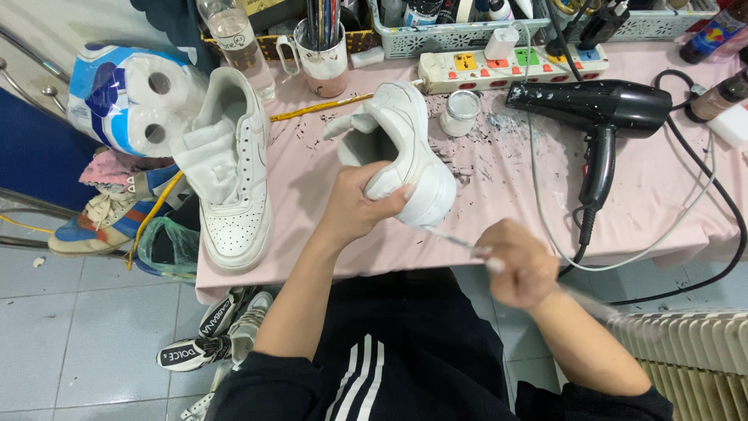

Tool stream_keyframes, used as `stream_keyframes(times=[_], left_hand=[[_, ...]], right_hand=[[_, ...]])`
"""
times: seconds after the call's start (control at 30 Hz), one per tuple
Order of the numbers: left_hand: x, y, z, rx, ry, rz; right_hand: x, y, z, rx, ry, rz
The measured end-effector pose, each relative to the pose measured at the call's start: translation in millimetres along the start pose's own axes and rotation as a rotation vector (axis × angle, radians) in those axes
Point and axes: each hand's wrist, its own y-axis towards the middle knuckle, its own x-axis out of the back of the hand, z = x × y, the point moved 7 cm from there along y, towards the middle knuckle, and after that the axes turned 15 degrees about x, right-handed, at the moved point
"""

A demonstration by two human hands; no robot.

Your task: The person paints a white sneaker with a small brush, applying white paint to the heel and side panels. They repeatedly dip the brush into a paint container and use a hairdryer to dry the paint between applications. The process is repeated multiple times on the same shoe.

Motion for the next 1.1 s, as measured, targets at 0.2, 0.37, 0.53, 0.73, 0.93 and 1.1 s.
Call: stream_keyframes(times=[0.2,0.37,0.53,0.73,0.93,1.1], left_hand=[[7,-18,15,-0.159,0.007,-0.008],[6,-23,13,-0.307,0.028,0.004],[5,-22,-1,-0.409,0.102,0.013],[10,-25,-16,-0.469,0.197,-0.014],[12,-24,-21,-0.526,0.226,-0.019],[11,-21,-23,-0.533,0.252,-0.033]], right_hand=[[26,29,-12,-0.131,-0.119,-0.1],[18,38,-12,-0.262,0.175,-0.066],[18,36,-27,-0.467,0.191,-0.126],[17,45,-30,-0.215,-0.11,0.004],[-5,28,2,0.116,-0.037,0.081],[8,10,-19,-0.074,0.054,-0.099]])
